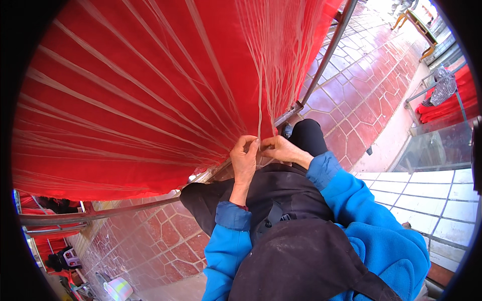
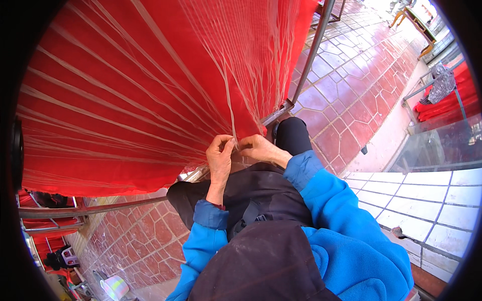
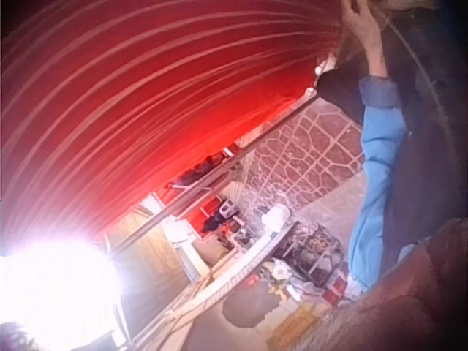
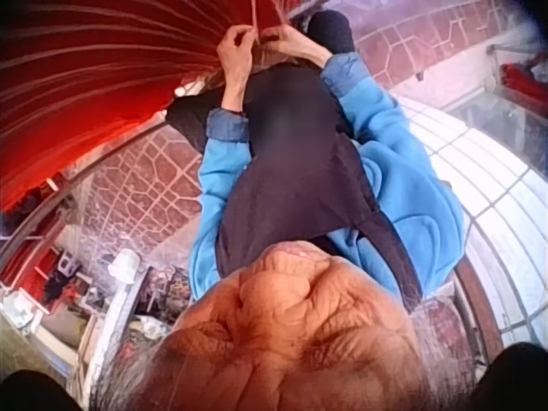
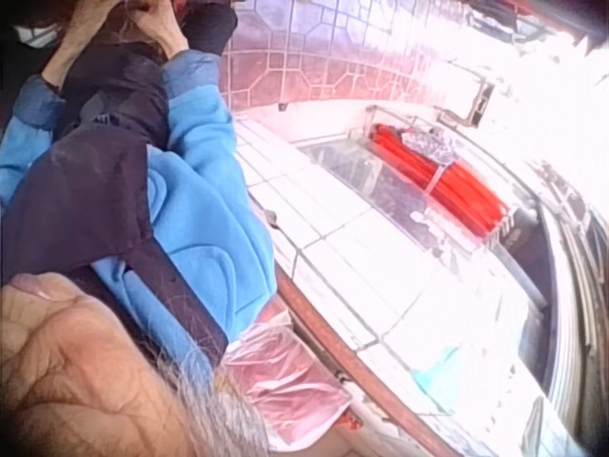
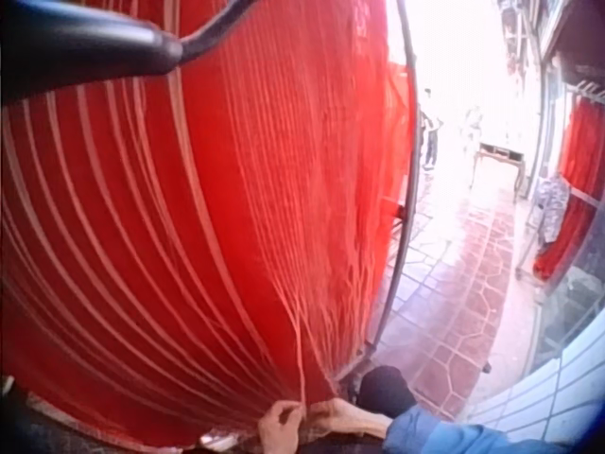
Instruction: The person sits on the floor and repeatedly ties knots in a large red fishing net stretched across a metal frame. They pull individual strands through the mesh and secure them by hand to repair or reinforce the net.
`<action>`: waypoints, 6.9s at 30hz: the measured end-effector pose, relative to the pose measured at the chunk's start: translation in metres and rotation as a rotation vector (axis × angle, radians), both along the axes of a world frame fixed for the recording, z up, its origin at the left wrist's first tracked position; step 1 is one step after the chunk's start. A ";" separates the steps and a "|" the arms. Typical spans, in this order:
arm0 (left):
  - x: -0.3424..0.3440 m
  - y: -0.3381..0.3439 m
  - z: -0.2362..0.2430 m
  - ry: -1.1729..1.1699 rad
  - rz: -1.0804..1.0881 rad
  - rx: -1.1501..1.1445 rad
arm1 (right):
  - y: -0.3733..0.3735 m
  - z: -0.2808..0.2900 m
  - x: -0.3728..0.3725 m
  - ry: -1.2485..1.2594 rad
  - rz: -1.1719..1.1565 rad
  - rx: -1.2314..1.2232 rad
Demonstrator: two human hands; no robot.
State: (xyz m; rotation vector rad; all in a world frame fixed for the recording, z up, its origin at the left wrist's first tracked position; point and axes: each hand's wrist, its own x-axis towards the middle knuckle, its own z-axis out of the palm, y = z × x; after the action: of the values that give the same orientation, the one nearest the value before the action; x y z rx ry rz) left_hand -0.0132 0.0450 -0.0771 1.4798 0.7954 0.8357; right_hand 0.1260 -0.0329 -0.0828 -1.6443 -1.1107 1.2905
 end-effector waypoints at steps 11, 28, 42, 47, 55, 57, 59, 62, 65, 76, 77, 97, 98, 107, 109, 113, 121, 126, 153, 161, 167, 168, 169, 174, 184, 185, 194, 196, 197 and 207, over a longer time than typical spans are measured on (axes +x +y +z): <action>-0.006 -0.007 0.002 0.023 -0.004 0.009 | 0.004 0.036 -0.002 0.264 -0.221 0.292; -0.033 -0.006 -0.008 -0.259 0.009 -0.196 | -0.012 0.033 0.010 0.204 -0.303 0.311; 0.003 -0.005 0.083 -0.242 -0.065 0.093 | -0.024 0.050 -0.038 0.211 -0.063 0.241; 0.042 0.023 0.147 -0.329 -0.054 0.153 | -0.020 0.054 -0.043 0.301 -0.033 0.234; 0.059 0.032 0.179 -0.480 -0.069 0.074 | -0.017 0.059 -0.033 0.267 -0.012 0.213; 0.054 0.028 0.178 -0.500 -0.057 0.059 | -0.015 0.069 -0.024 0.333 -0.083 0.201; 0.049 0.024 0.178 -0.494 -0.041 0.031 | -0.008 0.086 -0.010 0.245 -0.147 0.366; 0.045 0.017 0.179 -0.516 -0.044 0.007 | -0.004 0.120 0.011 0.122 -0.230 0.455; 0.044 0.011 0.181 -0.587 -0.050 0.017 | 0.005 0.153 0.016 0.185 -0.320 0.613; 0.020 -0.020 0.203 -0.607 -0.180 -0.076 | 0.015 0.228 0.011 0.431 -0.248 0.772; 0.017 -0.023 0.205 -0.619 -0.203 -0.084 | 0.013 0.233 0.010 0.457 -0.237 0.792; -0.036 -0.103 0.234 -0.646 -0.460 0.226 | -0.026 0.296 -0.011 0.727 0.137 0.952; -0.039 -0.106 0.235 -0.655 -0.470 0.216 | -0.025 0.305 -0.010 0.726 0.130 0.941; -0.050 -0.119 0.249 -0.783 -0.514 0.238 | -0.023 0.398 -0.014 0.375 0.135 0.996; -0.052 -0.117 0.251 -0.805 -0.570 0.330 | -0.018 0.416 -0.017 0.364 0.131 0.989; -0.054 -0.113 0.252 -0.789 -0.645 0.431 | -0.015 0.443 -0.021 0.259 0.109 1.080; -0.056 -0.114 0.251 -0.782 -0.571 0.450 | -0.033 0.460 -0.029 0.213 0.146 1.265; -0.048 -0.106 0.236 -0.676 -0.445 0.434 | -0.026 0.435 -0.023 0.318 0.161 1.169; 0.001 -0.044 0.180 -0.696 -0.173 -0.116 | -0.019 0.224 -0.009 0.112 -0.194 0.844; 0.000 -0.035 0.182 -0.724 -0.025 -0.024 | -0.016 0.209 0.010 0.752 -0.160 0.848; -0.027 -0.010 0.165 -0.656 -0.010 0.008 | -0.026 0.180 0.043 0.669 -0.173 0.814; -0.031 -0.008 0.159 -0.601 0.008 -0.011 | -0.028 0.172 0.049 0.553 -0.178 0.806; -0.034 -0.004 0.152 -0.572 0.001 -0.019 | -0.030 0.163 0.052 0.538 -0.227 0.744; -0.049 0.009 0.112 -0.546 0.098 -0.136 | -0.036 0.117 0.078 0.429 -0.462 0.604; -0.135 0.050 0.047 -0.307 0.480 -0.103 | -0.045 0.076 0.167 0.403 -0.794 0.554; -0.143 0.051 0.042 -0.292 0.506 -0.128 | -0.043 0.072 0.176 0.442 -0.829 0.518; -0.177 0.053 0.033 -0.031 0.678 0.044 | -0.037 0.053 0.217 0.240 -0.831 0.444; -0.177 0.049 0.032 -0.005 0.668 0.044 | -0.036 0.055 0.219 0.184 -0.859 0.433; -0.176 0.046 0.030 -0.001 0.648 0.074 | -0.036 0.056 0.218 0.150 -0.849 0.409; -0.085 0.033 -0.030 0.077 0.300 0.063 | 0.018 0.019 0.101 0.116 -0.529 0.335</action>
State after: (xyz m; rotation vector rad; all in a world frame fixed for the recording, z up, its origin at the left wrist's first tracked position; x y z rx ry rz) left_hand -0.0984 0.0784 -0.1072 1.4756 1.0755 1.0396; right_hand 0.2267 -0.0150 -0.0639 -1.4546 -0.7051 0.7963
